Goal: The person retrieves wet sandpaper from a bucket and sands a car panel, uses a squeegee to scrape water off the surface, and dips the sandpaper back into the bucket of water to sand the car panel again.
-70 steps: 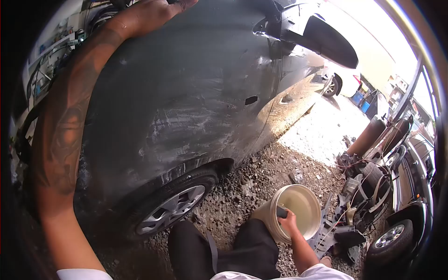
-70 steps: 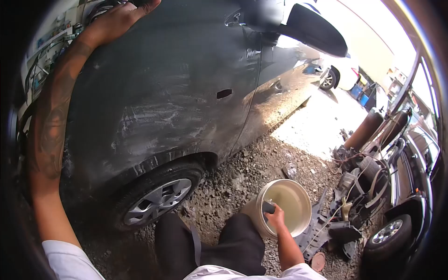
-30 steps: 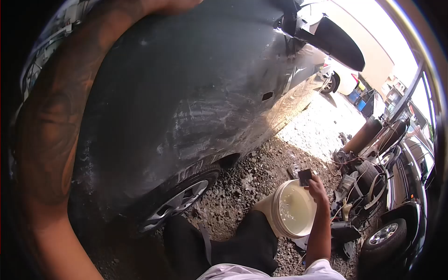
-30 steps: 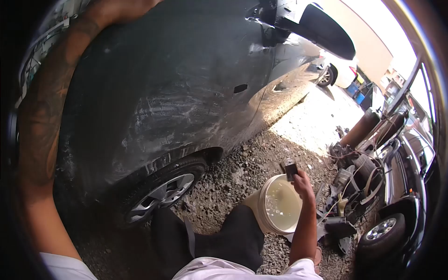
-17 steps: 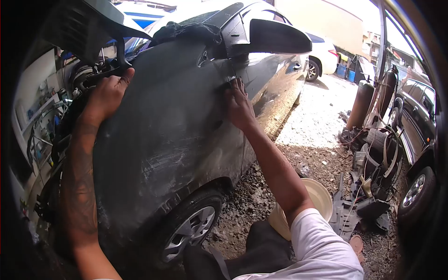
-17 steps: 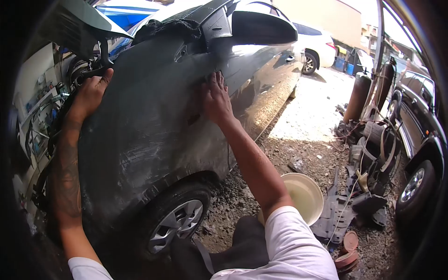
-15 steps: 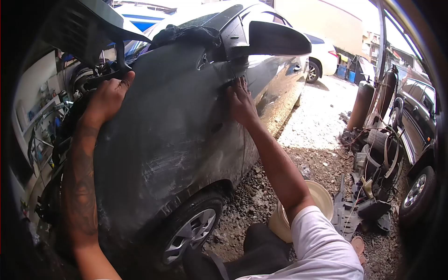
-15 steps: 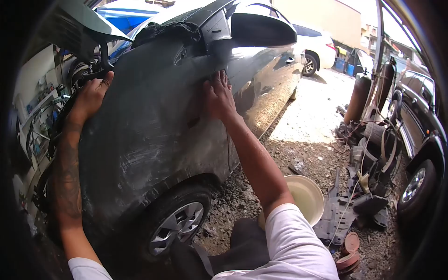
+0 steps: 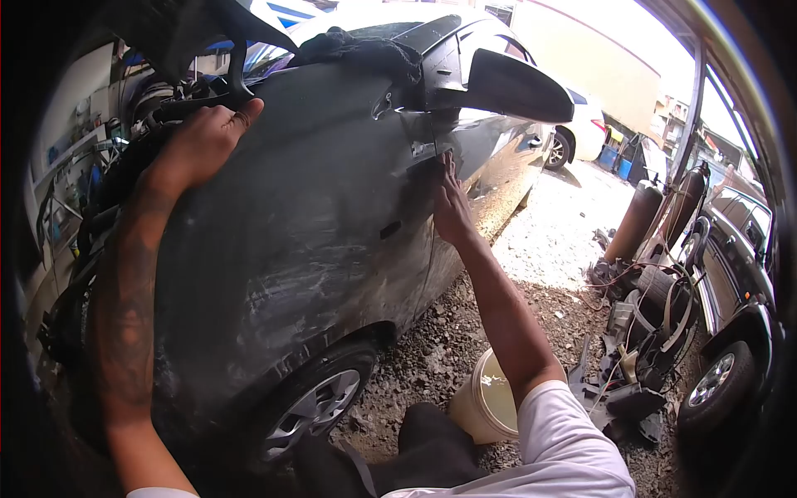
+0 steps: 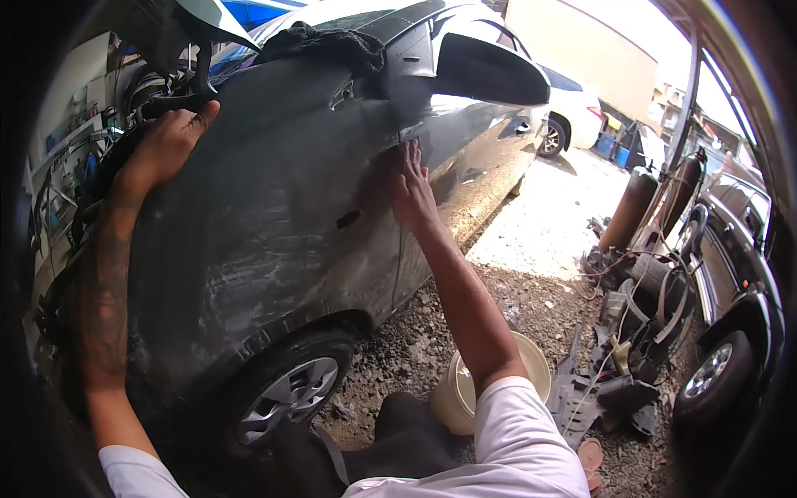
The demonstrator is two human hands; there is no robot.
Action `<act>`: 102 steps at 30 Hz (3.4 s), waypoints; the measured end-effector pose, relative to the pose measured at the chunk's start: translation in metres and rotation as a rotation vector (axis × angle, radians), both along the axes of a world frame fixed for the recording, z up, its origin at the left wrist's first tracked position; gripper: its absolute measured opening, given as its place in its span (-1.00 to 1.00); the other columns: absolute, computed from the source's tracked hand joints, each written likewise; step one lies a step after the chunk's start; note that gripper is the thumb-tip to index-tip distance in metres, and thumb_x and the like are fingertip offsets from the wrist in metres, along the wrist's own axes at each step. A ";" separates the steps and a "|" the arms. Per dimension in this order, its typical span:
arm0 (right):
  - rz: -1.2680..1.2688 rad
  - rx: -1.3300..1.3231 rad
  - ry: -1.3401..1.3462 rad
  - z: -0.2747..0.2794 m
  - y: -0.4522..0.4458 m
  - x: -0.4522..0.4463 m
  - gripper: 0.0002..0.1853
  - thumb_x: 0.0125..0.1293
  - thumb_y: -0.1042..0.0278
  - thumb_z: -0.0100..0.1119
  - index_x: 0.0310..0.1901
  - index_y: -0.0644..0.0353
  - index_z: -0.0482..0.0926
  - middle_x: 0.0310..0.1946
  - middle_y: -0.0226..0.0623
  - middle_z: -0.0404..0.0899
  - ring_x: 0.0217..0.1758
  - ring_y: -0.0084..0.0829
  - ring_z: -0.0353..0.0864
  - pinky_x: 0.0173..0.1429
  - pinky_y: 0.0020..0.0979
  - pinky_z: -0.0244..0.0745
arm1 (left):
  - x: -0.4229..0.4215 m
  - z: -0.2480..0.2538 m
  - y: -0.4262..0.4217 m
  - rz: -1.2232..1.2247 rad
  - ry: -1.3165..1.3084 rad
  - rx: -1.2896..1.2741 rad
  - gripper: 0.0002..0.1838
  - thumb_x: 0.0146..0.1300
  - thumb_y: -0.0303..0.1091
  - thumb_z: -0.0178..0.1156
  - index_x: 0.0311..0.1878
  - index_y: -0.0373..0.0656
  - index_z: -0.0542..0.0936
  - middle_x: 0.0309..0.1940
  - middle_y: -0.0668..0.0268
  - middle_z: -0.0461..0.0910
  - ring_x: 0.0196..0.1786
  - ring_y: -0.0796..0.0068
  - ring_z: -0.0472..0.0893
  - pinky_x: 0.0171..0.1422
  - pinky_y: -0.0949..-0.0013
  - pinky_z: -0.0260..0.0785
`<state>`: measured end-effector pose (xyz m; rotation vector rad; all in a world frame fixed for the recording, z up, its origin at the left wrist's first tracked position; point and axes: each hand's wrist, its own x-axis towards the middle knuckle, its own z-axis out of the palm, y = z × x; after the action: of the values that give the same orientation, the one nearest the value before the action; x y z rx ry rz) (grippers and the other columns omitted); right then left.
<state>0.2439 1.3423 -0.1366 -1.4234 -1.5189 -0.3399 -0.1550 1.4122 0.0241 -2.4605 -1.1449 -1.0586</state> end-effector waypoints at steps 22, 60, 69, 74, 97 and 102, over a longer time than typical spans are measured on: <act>-0.130 0.089 -0.380 0.056 0.040 0.059 -0.63 0.36 0.42 -0.12 0.17 0.31 0.42 0.22 0.15 0.37 0.34 0.16 0.29 0.34 0.04 0.24 | 0.007 -0.006 0.010 -0.142 0.118 0.257 -0.25 0.56 0.11 -0.30 -0.47 -0.30 0.62 -0.63 0.02 0.52 -0.43 -0.02 0.60 -0.16 0.07 0.47; -0.159 0.254 -0.494 0.063 0.055 0.031 -0.70 0.34 0.42 -0.12 0.00 0.29 0.53 0.37 0.21 0.24 0.44 0.21 0.22 0.30 0.06 0.35 | 0.000 -0.001 0.021 0.079 0.214 0.141 -0.63 0.55 -0.10 -0.09 0.17 -0.03 0.59 -0.37 0.09 0.53 -0.25 0.08 0.55 -0.11 0.09 0.44; -0.228 0.355 -0.592 0.068 0.052 0.035 -0.76 0.27 0.51 -0.03 -0.04 0.25 0.48 0.08 0.15 0.51 0.15 0.19 0.51 0.18 -0.01 0.45 | 0.005 0.000 -0.006 -0.001 0.014 0.133 -0.24 0.46 0.27 -0.17 -0.41 -0.33 0.60 -0.40 -0.13 0.60 -0.16 -0.13 0.61 -0.03 0.01 0.43; -0.418 -0.098 -0.534 0.087 0.045 0.030 -0.74 0.28 0.50 -0.03 -0.01 0.29 0.47 0.13 0.25 0.45 0.26 0.21 0.42 0.23 0.06 0.40 | -0.004 -0.002 0.011 -0.105 0.204 0.275 -0.30 0.46 0.26 -0.14 -0.11 -0.29 0.65 -0.32 -0.10 0.61 -0.18 -0.10 0.61 -0.02 0.00 0.44; -0.099 -0.212 -0.174 0.080 0.049 0.054 -0.66 0.31 0.40 -0.05 0.08 0.32 0.47 0.38 0.19 0.23 0.48 0.14 0.18 0.35 0.04 0.33 | -0.004 -0.004 0.017 -0.053 0.146 0.212 -0.55 0.57 -0.21 -0.16 0.46 0.00 0.28 -0.33 -0.03 0.60 -0.21 0.04 0.66 -0.04 0.07 0.55; -0.165 -0.149 -0.317 0.083 0.056 0.057 -0.41 0.45 0.14 -0.31 0.45 0.21 0.17 0.55 0.10 -0.10 0.63 -0.02 -0.18 0.58 0.00 -0.10 | -0.007 -0.006 0.024 -0.070 0.338 0.571 -0.52 0.56 -0.24 -0.15 0.50 0.11 0.23 -0.32 -0.08 0.61 -0.20 0.04 0.67 -0.08 0.07 0.58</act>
<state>0.3008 1.3984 -0.0541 -1.6776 -1.7113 -0.5862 -0.1618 1.4359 0.0179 -2.1152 -0.5580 -0.7995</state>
